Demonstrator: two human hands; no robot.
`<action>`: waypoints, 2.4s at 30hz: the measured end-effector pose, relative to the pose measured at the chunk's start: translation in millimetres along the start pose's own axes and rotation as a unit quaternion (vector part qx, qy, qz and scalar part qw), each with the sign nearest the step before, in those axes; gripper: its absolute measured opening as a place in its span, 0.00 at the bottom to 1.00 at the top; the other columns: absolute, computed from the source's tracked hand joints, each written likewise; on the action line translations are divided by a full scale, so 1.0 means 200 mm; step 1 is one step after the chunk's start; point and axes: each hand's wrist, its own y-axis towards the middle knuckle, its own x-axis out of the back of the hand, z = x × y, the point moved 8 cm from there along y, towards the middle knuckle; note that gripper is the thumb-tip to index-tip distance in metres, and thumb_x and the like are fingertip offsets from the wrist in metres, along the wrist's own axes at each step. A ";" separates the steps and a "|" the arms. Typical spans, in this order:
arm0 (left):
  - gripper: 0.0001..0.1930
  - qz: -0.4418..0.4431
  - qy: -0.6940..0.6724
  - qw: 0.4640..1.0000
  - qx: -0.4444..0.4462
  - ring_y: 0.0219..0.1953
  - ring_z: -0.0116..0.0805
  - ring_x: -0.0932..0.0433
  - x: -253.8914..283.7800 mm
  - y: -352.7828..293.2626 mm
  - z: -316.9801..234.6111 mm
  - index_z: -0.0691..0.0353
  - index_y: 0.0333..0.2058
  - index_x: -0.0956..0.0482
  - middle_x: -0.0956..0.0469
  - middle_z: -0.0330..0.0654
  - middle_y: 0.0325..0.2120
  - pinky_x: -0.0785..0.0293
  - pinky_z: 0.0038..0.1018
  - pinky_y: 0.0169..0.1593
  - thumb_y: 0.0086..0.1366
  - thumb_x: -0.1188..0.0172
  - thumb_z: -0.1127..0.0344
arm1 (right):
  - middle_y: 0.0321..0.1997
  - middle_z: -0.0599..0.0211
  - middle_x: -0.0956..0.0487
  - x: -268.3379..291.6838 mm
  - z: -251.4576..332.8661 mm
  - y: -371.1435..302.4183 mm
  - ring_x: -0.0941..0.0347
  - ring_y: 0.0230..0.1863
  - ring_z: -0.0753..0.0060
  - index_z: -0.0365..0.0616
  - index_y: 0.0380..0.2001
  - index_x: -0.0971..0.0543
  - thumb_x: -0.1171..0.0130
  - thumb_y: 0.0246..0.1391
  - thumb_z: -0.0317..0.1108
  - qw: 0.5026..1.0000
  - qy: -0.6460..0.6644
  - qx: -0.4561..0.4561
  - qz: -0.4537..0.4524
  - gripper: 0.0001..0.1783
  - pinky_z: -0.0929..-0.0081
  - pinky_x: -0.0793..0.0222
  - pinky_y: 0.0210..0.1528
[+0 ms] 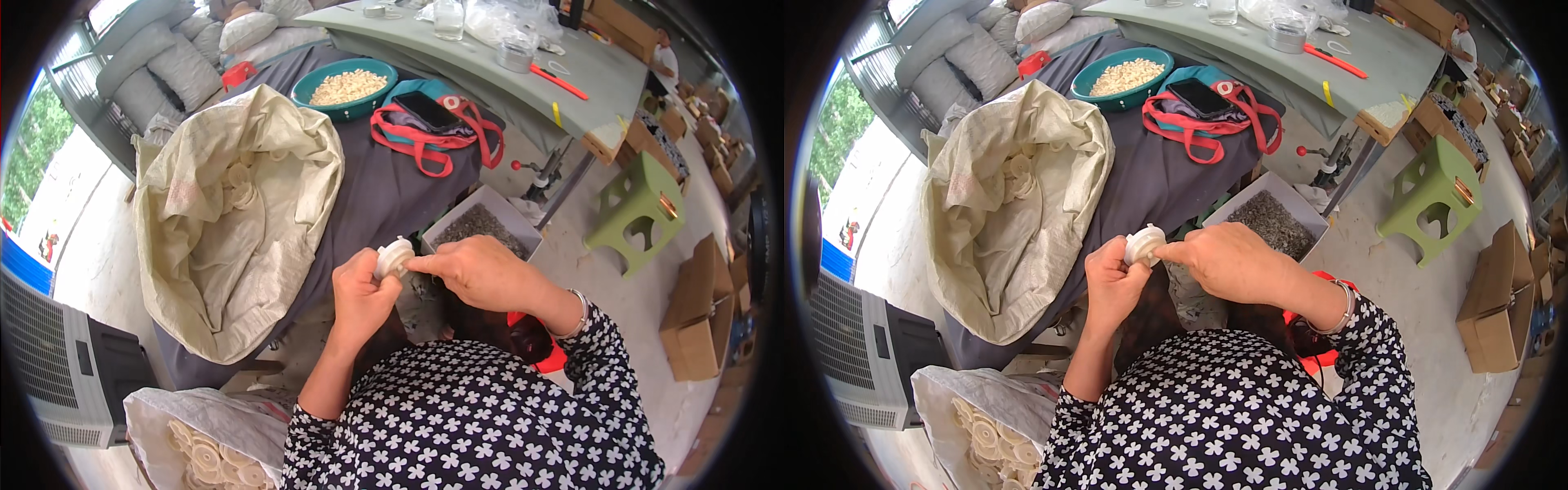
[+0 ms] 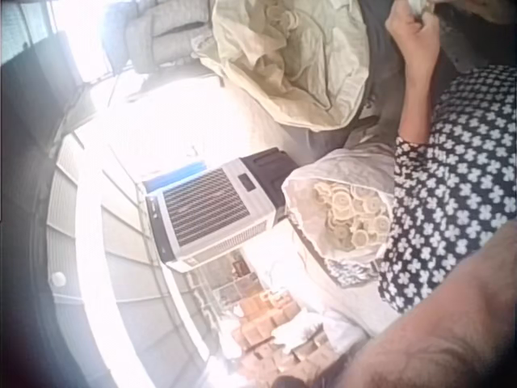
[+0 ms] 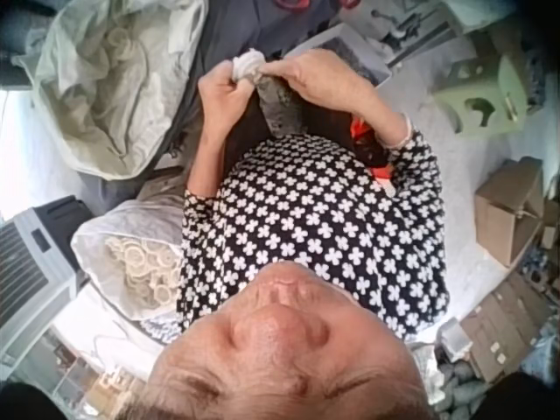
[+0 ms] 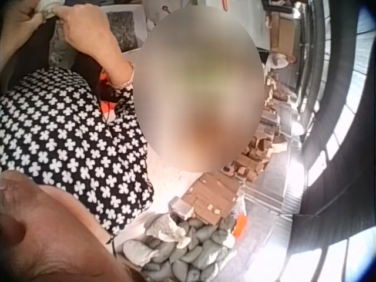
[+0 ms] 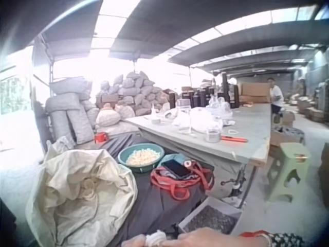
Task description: Assembling small metal pins or springs into white circular plastic components.
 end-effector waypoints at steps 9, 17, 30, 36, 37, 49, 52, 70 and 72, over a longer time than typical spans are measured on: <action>0.09 0.007 0.117 0.987 -0.112 0.14 0.45 0.37 -0.06 0.03 -0.14 0.67 0.17 0.39 0.38 0.49 0.13 0.43 0.33 0.18 0.44 0.45 0.77 | 0.21 0.61 0.26 -0.01 0.03 0.00 0.25 0.25 0.55 0.48 0.36 0.25 0.51 0.45 0.31 0.988 -0.146 -0.014 0.039 0.13 0.61 0.30 0.25; 0.03 -0.021 0.000 0.998 0.065 0.12 0.31 0.30 -0.06 -0.02 0.22 0.69 0.20 0.30 0.28 0.43 0.15 0.38 0.21 0.14 0.49 0.51 0.79 | 0.27 0.58 0.26 -0.17 -0.07 0.00 0.26 0.26 0.51 0.48 0.49 0.34 0.50 0.46 0.29 0.996 -0.030 -0.067 -0.042 0.23 0.58 0.32 0.25; 0.10 0.009 -0.395 0.863 0.314 0.13 0.33 0.26 -0.26 -0.04 0.28 0.76 0.31 0.26 0.24 0.49 0.20 0.32 0.19 0.13 0.51 0.54 0.77 | 0.32 0.58 0.23 -0.27 -0.21 -0.07 0.26 0.30 0.55 0.48 0.54 0.33 0.50 0.47 0.22 0.964 0.167 -0.032 -0.205 0.27 0.68 0.30 0.31; 0.10 0.019 -0.404 0.859 0.315 0.13 0.34 0.25 -0.30 -0.03 0.30 0.77 0.32 0.27 0.24 0.50 0.20 0.31 0.20 0.14 0.52 0.54 0.77 | 0.37 0.55 0.23 -0.37 -0.29 -0.09 0.24 0.34 0.58 0.45 0.53 0.32 0.54 0.48 0.19 0.896 0.364 -0.038 -0.249 0.26 0.73 0.30 0.37; 0.10 0.023 -0.389 0.865 0.315 0.13 0.34 0.25 -0.31 -0.03 0.30 0.77 0.32 0.27 0.24 0.50 0.21 0.30 0.20 0.14 0.53 0.53 0.77 | 0.37 0.55 0.23 -0.38 -0.29 -0.09 0.24 0.34 0.58 0.45 0.53 0.32 0.54 0.48 0.19 0.896 0.366 -0.039 -0.250 0.26 0.73 0.30 0.37; 0.08 0.032 -0.385 0.844 0.371 0.13 0.33 0.26 -0.36 -0.14 0.46 0.75 0.32 0.27 0.24 0.49 0.20 0.32 0.21 0.14 0.53 0.51 0.77 | 0.34 0.58 0.24 -0.32 -0.23 -0.13 0.25 0.31 0.57 0.44 0.51 0.30 0.52 0.44 0.19 0.942 0.115 -0.107 -0.297 0.26 0.67 0.29 0.32; 0.11 0.046 -0.384 0.828 0.406 0.15 0.36 0.25 -0.39 -0.20 0.50 0.75 0.34 0.27 0.24 0.49 0.22 0.32 0.24 0.15 0.53 0.51 0.74 | 0.46 0.54 0.24 -0.21 -0.34 -0.14 0.27 0.50 0.58 0.40 0.48 0.29 0.58 0.49 0.20 0.857 0.296 -0.111 -0.406 0.21 0.69 0.32 0.49; 0.09 0.063 -0.373 0.824 0.422 0.15 0.38 0.25 -0.42 -0.41 0.94 0.75 0.32 0.28 0.24 0.52 0.23 0.32 0.25 0.15 0.53 0.51 0.76 | 0.23 0.53 0.22 -0.71 -1.64 -0.75 0.29 0.15 0.65 0.45 0.44 0.22 0.58 0.43 0.21 0.859 -0.046 -0.311 -0.404 0.24 0.69 0.31 0.21; 0.09 0.047 -0.371 0.830 0.414 0.15 0.38 0.25 -0.35 -0.43 0.97 0.76 0.32 0.28 0.24 0.52 0.23 0.31 0.25 0.15 0.52 0.51 0.76 | 0.34 0.45 0.22 -0.80 -1.66 -0.70 0.23 0.28 0.57 0.44 0.42 0.22 0.56 0.40 0.21 0.825 0.118 -0.485 -0.266 0.24 0.66 0.28 0.34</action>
